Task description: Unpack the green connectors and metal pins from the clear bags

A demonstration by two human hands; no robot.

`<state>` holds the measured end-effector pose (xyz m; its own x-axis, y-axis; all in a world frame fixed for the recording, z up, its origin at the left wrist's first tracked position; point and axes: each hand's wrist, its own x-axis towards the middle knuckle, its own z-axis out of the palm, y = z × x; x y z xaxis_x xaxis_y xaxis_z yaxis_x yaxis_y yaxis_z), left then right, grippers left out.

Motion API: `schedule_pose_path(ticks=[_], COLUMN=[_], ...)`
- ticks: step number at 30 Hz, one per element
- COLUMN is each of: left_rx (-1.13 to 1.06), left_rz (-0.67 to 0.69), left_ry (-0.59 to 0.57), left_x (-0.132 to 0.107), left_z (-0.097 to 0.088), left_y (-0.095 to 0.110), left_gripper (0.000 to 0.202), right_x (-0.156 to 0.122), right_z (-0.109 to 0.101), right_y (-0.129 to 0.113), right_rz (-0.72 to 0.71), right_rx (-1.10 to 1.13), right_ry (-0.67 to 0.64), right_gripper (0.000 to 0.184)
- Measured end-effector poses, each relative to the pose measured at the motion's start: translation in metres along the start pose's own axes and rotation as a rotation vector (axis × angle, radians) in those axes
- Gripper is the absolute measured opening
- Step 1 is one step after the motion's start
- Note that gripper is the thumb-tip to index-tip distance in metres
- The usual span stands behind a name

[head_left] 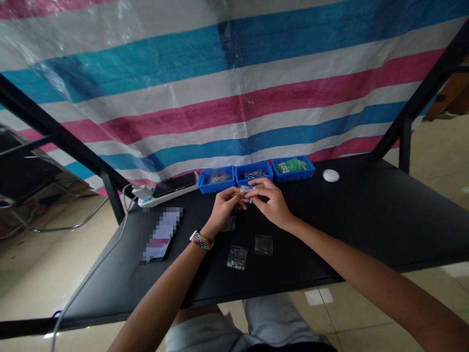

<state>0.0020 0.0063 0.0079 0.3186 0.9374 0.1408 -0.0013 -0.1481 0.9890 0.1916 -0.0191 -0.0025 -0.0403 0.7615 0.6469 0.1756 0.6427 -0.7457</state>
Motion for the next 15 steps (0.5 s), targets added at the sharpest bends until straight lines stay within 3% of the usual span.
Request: schedule_pose_path(ticks=[3, 8, 11, 15], left_rx=[0.004, -0.003, 0.017, 0.0], left_rz=[0.021, 0.071, 0.097, 0.091], left_ry=[0.054, 0.085, 0.091, 0.092], left_x=[0.001, 0.002, 0.001, 0.0], left_z=[-0.001, -0.003, -0.002, -0.001], left_y=[0.001, -0.001, 0.0, 0.001], left_gripper=[0.037, 0.039, 0.036, 0.033], right_x=[0.001, 0.004, 0.005, 0.007], right_z=[-0.001, 0.001, 0.006, 0.01], right_y=[0.004, 0.007, 0.005, 0.0], right_rz=[0.186, 0.497, 0.538, 0.46], right_rx=[0.173, 0.504, 0.522, 0.466], right_ry=[0.022, -0.011, -0.055, -0.038], right_gripper=[0.02, 0.04, 0.034, 0.034])
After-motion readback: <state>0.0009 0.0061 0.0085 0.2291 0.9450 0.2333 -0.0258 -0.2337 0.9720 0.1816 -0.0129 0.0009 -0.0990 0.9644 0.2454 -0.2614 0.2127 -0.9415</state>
